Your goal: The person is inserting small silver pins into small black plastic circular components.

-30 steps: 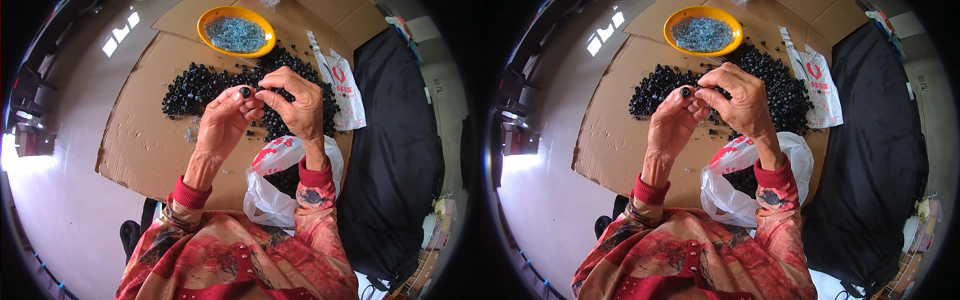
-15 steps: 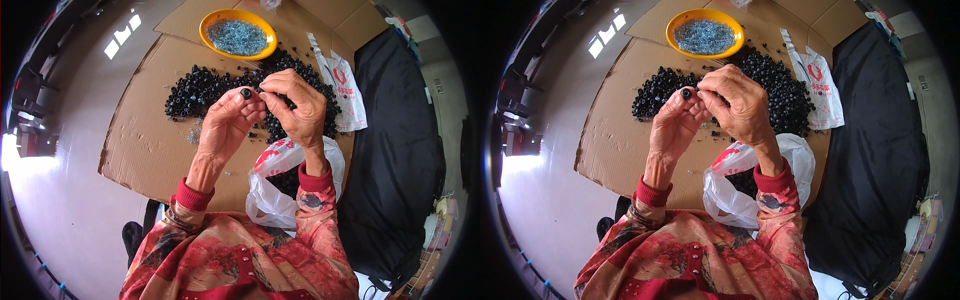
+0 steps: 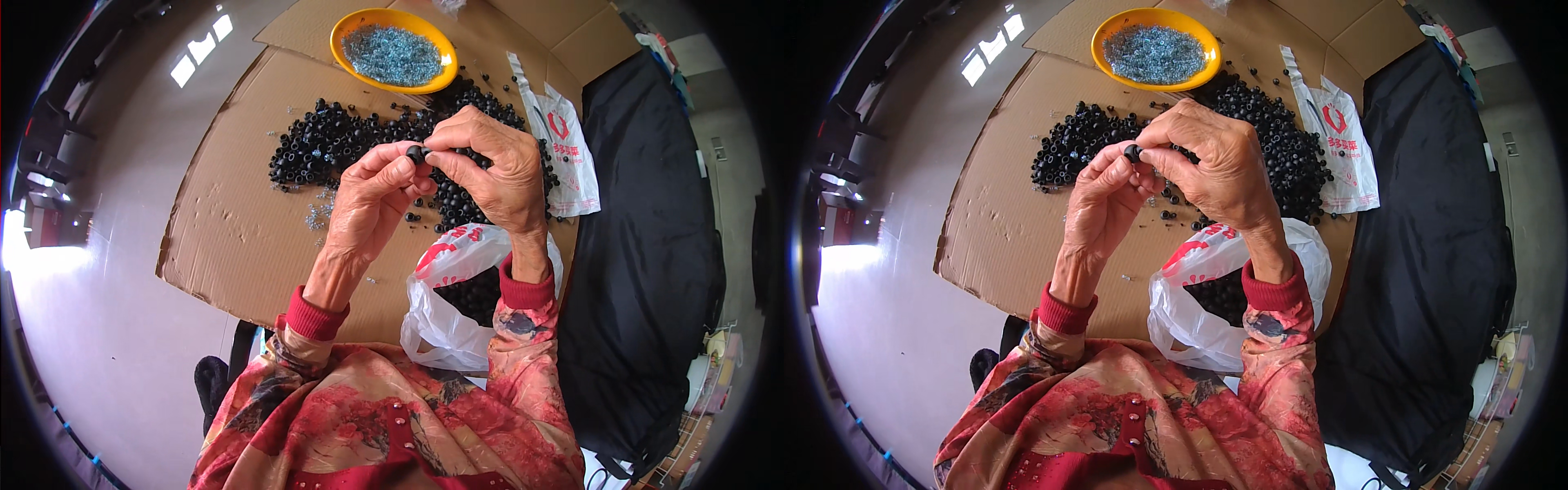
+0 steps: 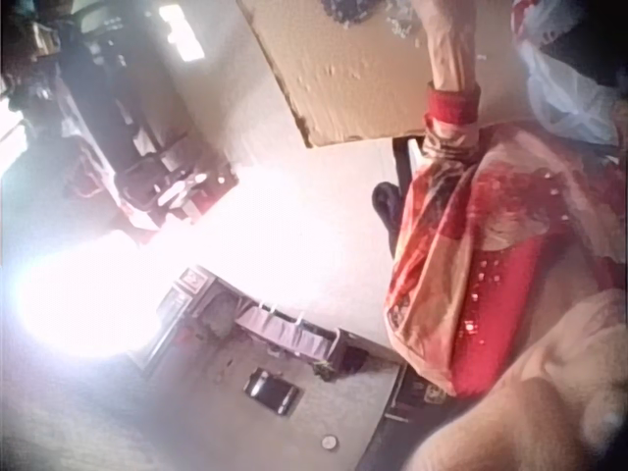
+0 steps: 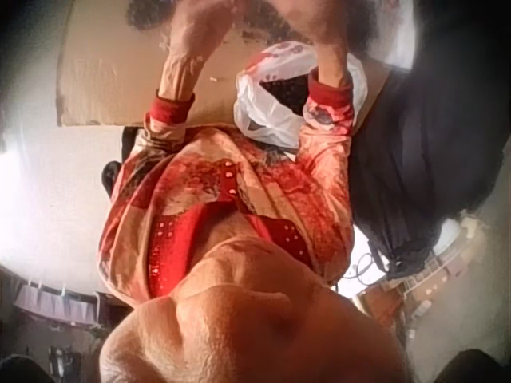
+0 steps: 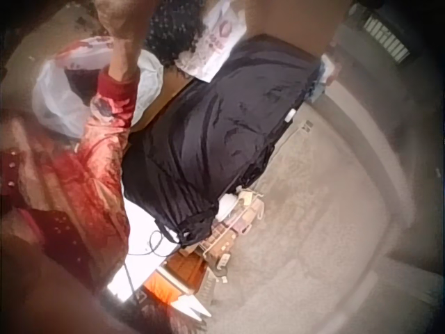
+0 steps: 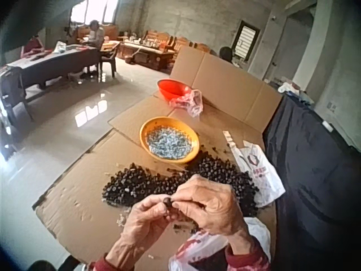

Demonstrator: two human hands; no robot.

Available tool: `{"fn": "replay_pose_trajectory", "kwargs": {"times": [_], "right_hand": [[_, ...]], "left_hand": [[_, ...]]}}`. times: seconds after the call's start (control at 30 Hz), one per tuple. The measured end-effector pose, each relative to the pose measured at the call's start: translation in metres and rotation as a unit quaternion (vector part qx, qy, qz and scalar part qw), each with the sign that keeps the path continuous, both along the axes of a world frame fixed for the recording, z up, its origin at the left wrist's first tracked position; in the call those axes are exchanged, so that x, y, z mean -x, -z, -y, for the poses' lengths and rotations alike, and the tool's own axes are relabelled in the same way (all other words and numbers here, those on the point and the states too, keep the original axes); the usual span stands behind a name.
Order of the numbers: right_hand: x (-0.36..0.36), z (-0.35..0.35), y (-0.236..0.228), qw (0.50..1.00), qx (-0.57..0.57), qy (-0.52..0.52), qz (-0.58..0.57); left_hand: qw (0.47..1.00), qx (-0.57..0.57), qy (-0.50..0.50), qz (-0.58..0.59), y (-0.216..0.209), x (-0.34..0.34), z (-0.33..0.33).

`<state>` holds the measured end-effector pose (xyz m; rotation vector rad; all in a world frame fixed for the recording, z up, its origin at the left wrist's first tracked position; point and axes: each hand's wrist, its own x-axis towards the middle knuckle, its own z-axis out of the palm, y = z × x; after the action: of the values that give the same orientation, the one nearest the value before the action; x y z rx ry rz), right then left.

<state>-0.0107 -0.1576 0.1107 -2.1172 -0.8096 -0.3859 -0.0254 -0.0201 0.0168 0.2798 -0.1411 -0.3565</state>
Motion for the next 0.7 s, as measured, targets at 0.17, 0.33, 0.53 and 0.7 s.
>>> {"fn": "replay_pose_trajectory", "kwargs": {"times": [0.17,0.33,0.53,0.7], "right_hand": [[-0.0003,0.0017,-0.0016,0.999,0.029,0.010,-0.016],[0.0029,-0.0024,-0.0065,0.994,-0.006,0.027,-0.105],[0.0009,0.0014,-0.0041,0.990,-0.034,0.016,-0.139],[-0.0013,0.0024,-0.0009,0.992,-0.021,0.024,-0.126]], "left_hand": [[1.000,-0.023,-0.017,-0.002,-0.0001,0.0000,0.0033],[0.998,-0.039,-0.044,0.003,-0.0004,0.0002,0.0041],[0.999,-0.001,-0.006,-0.032,-0.0008,0.0002,0.0045],[0.999,0.014,0.009,-0.036,0.0000,0.0000,0.0051]]}}
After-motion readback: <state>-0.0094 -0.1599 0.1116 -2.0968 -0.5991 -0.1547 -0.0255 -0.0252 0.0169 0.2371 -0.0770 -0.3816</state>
